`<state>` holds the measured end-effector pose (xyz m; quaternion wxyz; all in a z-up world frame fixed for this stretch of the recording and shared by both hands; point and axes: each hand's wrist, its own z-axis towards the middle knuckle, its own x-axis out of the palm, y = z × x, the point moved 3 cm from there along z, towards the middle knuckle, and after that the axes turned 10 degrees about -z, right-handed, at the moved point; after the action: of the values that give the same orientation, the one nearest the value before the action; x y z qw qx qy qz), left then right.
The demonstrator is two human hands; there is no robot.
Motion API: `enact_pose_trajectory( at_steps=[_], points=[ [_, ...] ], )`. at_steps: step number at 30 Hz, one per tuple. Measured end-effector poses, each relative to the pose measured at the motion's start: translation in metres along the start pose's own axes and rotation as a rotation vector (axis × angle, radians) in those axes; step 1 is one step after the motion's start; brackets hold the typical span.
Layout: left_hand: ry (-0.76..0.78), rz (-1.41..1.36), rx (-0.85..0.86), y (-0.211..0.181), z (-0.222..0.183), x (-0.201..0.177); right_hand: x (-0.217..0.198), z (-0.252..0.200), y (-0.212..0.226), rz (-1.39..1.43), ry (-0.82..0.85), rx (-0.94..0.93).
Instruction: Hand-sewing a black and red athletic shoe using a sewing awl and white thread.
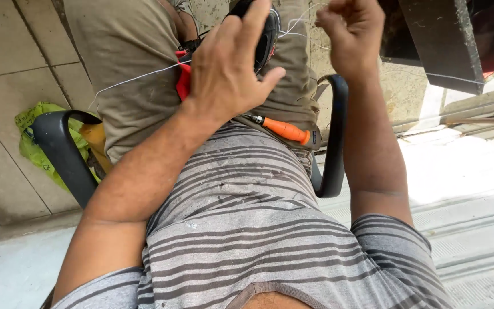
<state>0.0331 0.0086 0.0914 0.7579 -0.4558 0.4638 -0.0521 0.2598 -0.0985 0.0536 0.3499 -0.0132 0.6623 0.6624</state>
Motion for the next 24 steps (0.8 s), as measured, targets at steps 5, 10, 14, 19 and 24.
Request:
enact_pose_trajectory(
  at_steps=[5, 10, 14, 19, 24],
  points=[
    [0.073, 0.379, -0.023, 0.018, 0.025, 0.03, -0.027, -0.018, 0.072, 0.865, 0.109, -0.019],
    [0.017, 0.206, 0.071, 0.034, 0.036, 0.016, -0.037, -0.007, 0.098, 0.355, -0.168, -0.192],
    [0.075, 0.163, 0.026, 0.036, 0.035, 0.014, -0.01, -0.003, 0.058, 0.122, -0.11, -0.091],
    [0.006, 0.166, 0.033, 0.044, 0.033, 0.015, 0.008, -0.001, 0.033, -0.187, -0.051, -0.108],
    [0.004, 0.131, 0.033, 0.043, 0.033, 0.013, 0.004, 0.002, 0.022, 0.452, -0.009, 0.099]
  ],
)
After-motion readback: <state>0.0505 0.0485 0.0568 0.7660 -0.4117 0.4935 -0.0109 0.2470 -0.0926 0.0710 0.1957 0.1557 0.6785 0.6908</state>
